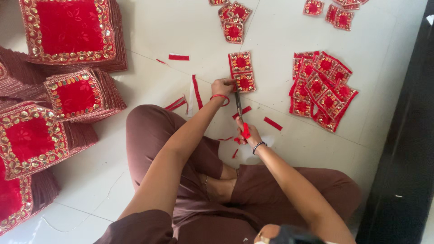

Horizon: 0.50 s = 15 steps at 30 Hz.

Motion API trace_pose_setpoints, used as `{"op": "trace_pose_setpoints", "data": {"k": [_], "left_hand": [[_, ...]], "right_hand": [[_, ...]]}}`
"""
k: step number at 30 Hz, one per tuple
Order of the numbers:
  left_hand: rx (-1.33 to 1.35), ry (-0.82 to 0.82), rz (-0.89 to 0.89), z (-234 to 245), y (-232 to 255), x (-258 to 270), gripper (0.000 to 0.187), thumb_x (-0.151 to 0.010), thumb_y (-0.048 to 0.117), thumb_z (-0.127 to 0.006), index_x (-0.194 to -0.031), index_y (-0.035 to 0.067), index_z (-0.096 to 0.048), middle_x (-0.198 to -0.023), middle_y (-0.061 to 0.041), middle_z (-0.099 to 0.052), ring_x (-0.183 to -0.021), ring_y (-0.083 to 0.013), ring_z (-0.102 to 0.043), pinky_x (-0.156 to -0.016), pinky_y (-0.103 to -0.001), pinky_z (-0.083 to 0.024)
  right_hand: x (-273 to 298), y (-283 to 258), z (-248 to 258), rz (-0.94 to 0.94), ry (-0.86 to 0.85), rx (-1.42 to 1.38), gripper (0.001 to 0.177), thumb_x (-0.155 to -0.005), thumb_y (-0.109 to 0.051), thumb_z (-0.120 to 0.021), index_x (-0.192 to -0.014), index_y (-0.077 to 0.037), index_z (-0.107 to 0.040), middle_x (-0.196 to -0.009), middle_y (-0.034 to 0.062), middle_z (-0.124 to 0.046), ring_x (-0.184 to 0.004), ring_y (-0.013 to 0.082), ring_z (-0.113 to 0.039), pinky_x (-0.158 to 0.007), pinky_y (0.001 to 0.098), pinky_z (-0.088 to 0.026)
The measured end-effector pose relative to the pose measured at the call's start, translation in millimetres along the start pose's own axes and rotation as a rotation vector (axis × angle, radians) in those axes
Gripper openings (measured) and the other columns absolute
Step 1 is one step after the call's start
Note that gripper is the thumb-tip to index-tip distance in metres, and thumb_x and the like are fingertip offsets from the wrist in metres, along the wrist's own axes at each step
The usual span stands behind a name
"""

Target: The person sits on the floor and uses shears to cut individual decorative red fabric squares from a larger strip, placing the cut squares into a pile.

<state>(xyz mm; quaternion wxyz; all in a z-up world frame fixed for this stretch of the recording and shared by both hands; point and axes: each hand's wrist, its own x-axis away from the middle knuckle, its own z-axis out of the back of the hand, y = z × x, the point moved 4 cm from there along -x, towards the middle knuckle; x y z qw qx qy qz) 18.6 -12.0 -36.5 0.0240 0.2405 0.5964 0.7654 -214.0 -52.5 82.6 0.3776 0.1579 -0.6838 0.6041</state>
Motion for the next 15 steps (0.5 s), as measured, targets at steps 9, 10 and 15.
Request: {"op": "trace_pose_setpoints", "data": {"k": [9, 10, 15], "left_hand": [[0.086, 0.008, 0.005, 5.1, 9.4, 5.0, 0.034, -0.08, 0.0, -0.071, -0.112, 0.006, -0.079, -0.096, -0.01, -0.081, -0.081, -0.0138, -0.078, -0.076, -0.027, -0.064], [0.089, 0.025, -0.041, 6.3, 13.9, 7.8, 0.035, -0.079, 0.0, -0.072, -0.113, 0.005, -0.077, -0.096, -0.011, -0.081, -0.082, -0.0131, -0.077, -0.076, -0.027, -0.064], [0.131, 0.068, 0.044, 6.9, 18.3, 13.1, 0.035, -0.084, 0.004, -0.071, -0.118, 0.006, -0.075, -0.097, -0.011, -0.08, -0.079, -0.016, -0.077, -0.074, -0.029, -0.064]], "right_hand": [[-14.9, 4.8, 11.6, 0.033, -0.043, 0.014, 0.056, -0.089, -0.061, -0.068, -0.069, -0.014, -0.047, -0.054, -0.0049, -0.041, -0.041, 0.0072, -0.039, -0.038, 0.0248, -0.03], [-13.8, 3.9, 12.2, 0.031, -0.032, 0.03, 0.054, -0.089, -0.06, -0.069, -0.069, -0.014, -0.049, -0.055, -0.0055, -0.041, -0.041, 0.007, -0.04, -0.038, 0.0249, -0.03], [-2.0, 0.3, 7.8, -0.014, -0.028, 0.025, 0.057, -0.09, -0.063, -0.066, -0.069, -0.013, -0.047, -0.053, -0.0041, -0.041, -0.041, 0.0077, -0.04, -0.039, 0.0245, -0.03]]}}
